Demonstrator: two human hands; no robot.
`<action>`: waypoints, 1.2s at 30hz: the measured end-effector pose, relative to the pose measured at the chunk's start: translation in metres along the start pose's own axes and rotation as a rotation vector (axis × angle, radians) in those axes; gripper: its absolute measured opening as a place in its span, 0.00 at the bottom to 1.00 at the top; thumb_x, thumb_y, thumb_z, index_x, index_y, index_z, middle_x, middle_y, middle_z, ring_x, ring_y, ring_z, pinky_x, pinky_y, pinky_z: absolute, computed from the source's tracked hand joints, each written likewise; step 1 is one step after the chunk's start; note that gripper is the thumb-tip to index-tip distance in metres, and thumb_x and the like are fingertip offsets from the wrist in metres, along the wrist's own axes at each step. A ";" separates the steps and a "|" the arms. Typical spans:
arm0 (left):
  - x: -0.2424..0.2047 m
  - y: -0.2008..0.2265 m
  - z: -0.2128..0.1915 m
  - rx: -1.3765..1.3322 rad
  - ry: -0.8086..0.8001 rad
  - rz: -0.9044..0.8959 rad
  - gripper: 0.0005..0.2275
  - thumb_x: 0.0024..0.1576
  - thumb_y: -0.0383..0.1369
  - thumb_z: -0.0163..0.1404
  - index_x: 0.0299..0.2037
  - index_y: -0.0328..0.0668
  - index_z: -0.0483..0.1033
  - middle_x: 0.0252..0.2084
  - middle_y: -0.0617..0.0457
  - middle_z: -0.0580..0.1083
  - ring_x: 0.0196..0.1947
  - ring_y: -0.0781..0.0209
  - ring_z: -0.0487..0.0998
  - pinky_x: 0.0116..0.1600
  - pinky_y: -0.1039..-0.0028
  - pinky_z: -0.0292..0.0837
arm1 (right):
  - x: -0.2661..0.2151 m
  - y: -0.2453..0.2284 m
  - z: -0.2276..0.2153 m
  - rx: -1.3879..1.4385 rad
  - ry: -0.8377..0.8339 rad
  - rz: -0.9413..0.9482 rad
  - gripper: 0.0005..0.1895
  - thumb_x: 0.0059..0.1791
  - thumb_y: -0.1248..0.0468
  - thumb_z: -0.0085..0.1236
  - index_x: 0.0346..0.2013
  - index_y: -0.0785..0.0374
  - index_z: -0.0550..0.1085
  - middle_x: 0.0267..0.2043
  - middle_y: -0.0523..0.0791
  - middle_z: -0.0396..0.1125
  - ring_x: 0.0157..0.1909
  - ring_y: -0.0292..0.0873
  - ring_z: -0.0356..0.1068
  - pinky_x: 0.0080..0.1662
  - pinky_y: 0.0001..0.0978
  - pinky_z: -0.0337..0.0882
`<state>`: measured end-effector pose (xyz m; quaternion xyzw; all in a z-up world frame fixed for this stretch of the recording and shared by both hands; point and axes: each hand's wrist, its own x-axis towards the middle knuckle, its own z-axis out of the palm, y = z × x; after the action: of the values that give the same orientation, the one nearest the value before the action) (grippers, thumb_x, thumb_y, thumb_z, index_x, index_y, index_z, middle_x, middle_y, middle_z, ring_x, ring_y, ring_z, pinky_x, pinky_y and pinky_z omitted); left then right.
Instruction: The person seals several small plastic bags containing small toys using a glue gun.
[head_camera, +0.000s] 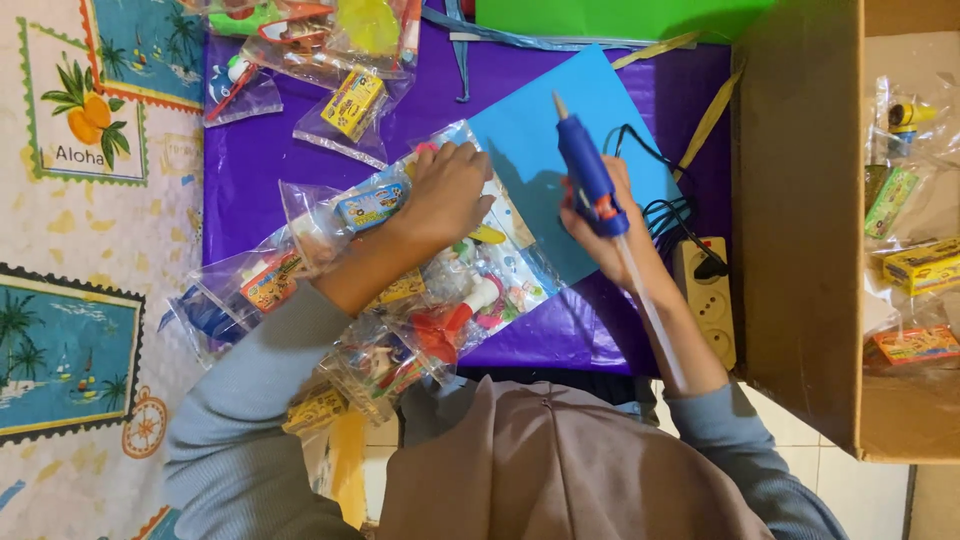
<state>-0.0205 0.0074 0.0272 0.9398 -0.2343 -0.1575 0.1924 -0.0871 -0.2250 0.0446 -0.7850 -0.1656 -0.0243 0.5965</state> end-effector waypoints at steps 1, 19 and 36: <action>-0.002 -0.001 0.006 0.000 0.003 0.001 0.09 0.56 0.29 0.58 0.45 0.38 0.78 0.43 0.42 0.75 0.50 0.43 0.73 0.52 0.58 0.58 | 0.007 -0.003 0.005 -0.002 -0.001 -0.002 0.14 0.52 0.70 0.59 0.51 0.65 0.69 0.52 0.51 0.62 0.54 0.51 0.64 0.57 0.45 0.63; -0.032 0.016 0.038 0.307 -0.062 -0.147 0.15 0.64 0.32 0.43 0.57 0.44 0.78 0.67 0.42 0.61 0.72 0.43 0.52 0.69 0.55 0.46 | 0.062 0.053 0.072 0.016 -0.189 -0.055 0.11 0.56 0.68 0.49 0.52 0.63 0.65 0.52 0.49 0.52 0.59 0.52 0.54 0.58 0.55 0.60; -0.031 0.007 0.044 0.297 -0.040 -0.117 0.14 0.66 0.35 0.43 0.53 0.45 0.81 0.66 0.40 0.61 0.70 0.43 0.52 0.66 0.52 0.48 | 0.075 0.064 0.072 -0.005 -0.226 0.065 0.12 0.54 0.67 0.50 0.50 0.66 0.62 0.52 0.53 0.47 0.57 0.56 0.51 0.53 0.57 0.57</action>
<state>-0.0665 0.0045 -0.0018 0.9666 -0.2039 -0.1508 0.0373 -0.0099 -0.1547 -0.0177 -0.7890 -0.2060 0.0834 0.5727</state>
